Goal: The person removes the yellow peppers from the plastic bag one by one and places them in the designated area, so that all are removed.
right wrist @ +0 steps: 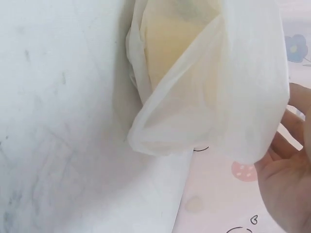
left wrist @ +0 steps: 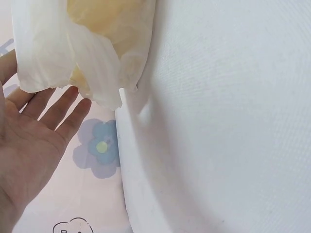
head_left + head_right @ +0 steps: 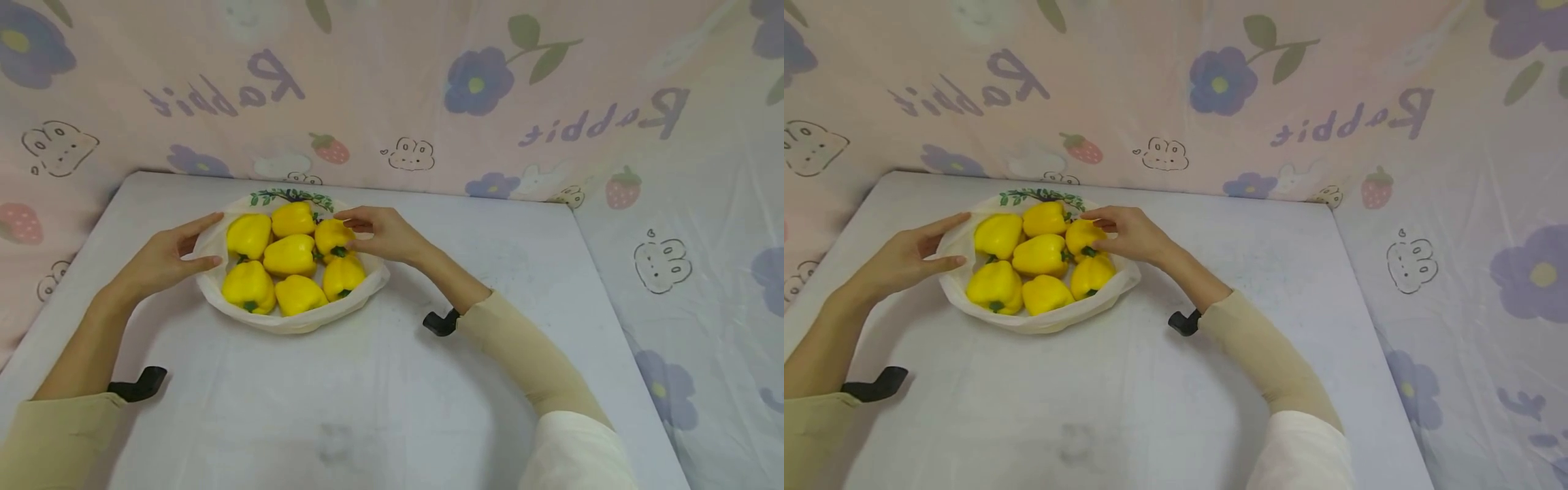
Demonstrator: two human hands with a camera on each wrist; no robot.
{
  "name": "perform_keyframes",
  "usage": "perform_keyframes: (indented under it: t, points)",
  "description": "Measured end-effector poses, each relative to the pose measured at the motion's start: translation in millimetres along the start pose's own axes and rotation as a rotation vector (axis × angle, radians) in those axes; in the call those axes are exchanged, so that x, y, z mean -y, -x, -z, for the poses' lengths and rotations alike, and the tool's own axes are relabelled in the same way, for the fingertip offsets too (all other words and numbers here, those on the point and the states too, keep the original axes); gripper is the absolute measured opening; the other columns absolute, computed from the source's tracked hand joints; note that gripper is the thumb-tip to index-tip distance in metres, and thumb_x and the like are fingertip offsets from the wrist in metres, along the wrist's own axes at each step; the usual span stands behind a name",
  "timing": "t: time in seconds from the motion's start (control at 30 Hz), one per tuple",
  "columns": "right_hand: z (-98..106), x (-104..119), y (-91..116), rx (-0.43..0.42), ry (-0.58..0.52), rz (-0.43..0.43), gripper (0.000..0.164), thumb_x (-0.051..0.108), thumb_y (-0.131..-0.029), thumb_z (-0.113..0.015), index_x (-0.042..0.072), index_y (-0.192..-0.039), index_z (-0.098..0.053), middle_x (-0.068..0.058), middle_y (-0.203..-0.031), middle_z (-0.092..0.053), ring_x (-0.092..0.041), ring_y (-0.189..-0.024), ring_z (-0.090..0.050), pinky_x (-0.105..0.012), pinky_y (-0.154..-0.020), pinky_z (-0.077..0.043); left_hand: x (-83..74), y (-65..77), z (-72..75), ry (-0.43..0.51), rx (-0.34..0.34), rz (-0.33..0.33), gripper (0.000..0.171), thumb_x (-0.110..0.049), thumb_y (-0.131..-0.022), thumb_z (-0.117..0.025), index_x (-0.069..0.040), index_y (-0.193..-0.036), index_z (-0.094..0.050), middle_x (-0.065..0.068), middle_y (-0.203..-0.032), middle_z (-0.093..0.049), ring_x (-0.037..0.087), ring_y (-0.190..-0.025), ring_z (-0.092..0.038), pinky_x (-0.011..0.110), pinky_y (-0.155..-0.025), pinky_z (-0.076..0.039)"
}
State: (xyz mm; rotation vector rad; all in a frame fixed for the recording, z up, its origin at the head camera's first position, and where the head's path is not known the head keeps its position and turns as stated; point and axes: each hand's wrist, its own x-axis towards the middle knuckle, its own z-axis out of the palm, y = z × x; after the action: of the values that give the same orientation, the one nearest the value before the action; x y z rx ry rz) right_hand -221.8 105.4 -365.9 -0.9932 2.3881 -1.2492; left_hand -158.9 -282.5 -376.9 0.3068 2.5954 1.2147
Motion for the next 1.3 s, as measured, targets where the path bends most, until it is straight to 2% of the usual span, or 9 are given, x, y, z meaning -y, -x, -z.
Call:
perform_keyframes:
  t: [0.27,0.5,0.73,0.87,1.13,1.3]
  points:
    - [-4,-2,-9,0.005,0.062,-0.050,0.052,0.011,-0.091,-0.073,0.003,-0.139,-0.055,-0.010,-0.141,-0.057,-0.023,-0.123,-0.058,-0.024,-0.103,-0.046,3.0,-0.9,-1.3,0.014,-0.003,-0.009,0.083,-0.025,-0.092,-0.073,-0.024,-0.159,-0.025,0.013,-0.163,-0.023,0.051,-0.138,-0.034,0.068,-0.107,-0.030]
    - [-10,-3,-16,0.009,0.121,-0.103,0.052,0.016,-0.092,-0.073,0.009,-0.140,-0.056,-0.006,-0.142,-0.056,-0.022,-0.125,-0.056,-0.029,-0.105,-0.046,5.2,-1.2,-3.0,0.031,0.000,-0.015,0.082,-0.023,-0.092,-0.073,-0.024,-0.159,-0.026,0.011,-0.163,-0.023,0.050,-0.139,-0.033,0.067,-0.108,-0.029]
    - [-15,1,-25,0.026,0.269,-0.146,0.056,0.025,-0.091,-0.074,0.011,-0.141,-0.056,-0.006,-0.138,-0.058,-0.021,-0.120,-0.055,-0.033,-0.105,-0.045,6.2,-2.8,-2.7,0.014,-0.002,-0.004,0.083,-0.026,-0.092,-0.073,-0.027,-0.159,-0.024,0.013,-0.163,-0.024,0.052,-0.138,-0.033,0.070,-0.107,-0.028]
    - [-17,1,-32,0.053,0.323,-0.183,0.059,0.029,-0.091,-0.074,0.013,-0.144,-0.053,-0.007,-0.139,-0.057,-0.020,-0.118,-0.055,-0.032,-0.104,-0.045,5.1,-3.4,-2.0,0.012,-0.007,-0.010,0.083,-0.026,-0.092,-0.073,-0.027,-0.159,-0.025,0.013,-0.162,-0.024,0.052,-0.138,-0.033,0.070,-0.107,-0.028]
    - [-19,-2,-39,0.090,0.320,-0.258,0.066,0.035,-0.090,-0.074,0.013,-0.147,-0.049,-0.008,-0.140,-0.056,-0.021,-0.120,-0.054,-0.037,-0.108,-0.043,3.6,-2.4,-1.7,0.031,-0.008,-0.017,0.082,-0.025,-0.092,-0.073,-0.025,-0.159,-0.026,0.013,-0.163,-0.023,0.051,-0.139,-0.031,0.069,-0.109,-0.026]
    - [-21,-5,-41,0.110,0.312,-0.303,0.071,0.042,-0.089,-0.074,0.016,-0.149,-0.046,-0.006,-0.147,-0.051,-0.021,-0.132,-0.048,-0.037,-0.114,-0.037,3.1,-2.5,-1.7,0.036,-0.011,-0.019,0.082,-0.024,-0.091,-0.074,-0.024,-0.159,-0.027,0.013,-0.163,-0.023,0.050,-0.141,-0.030,0.068,-0.110,-0.026]
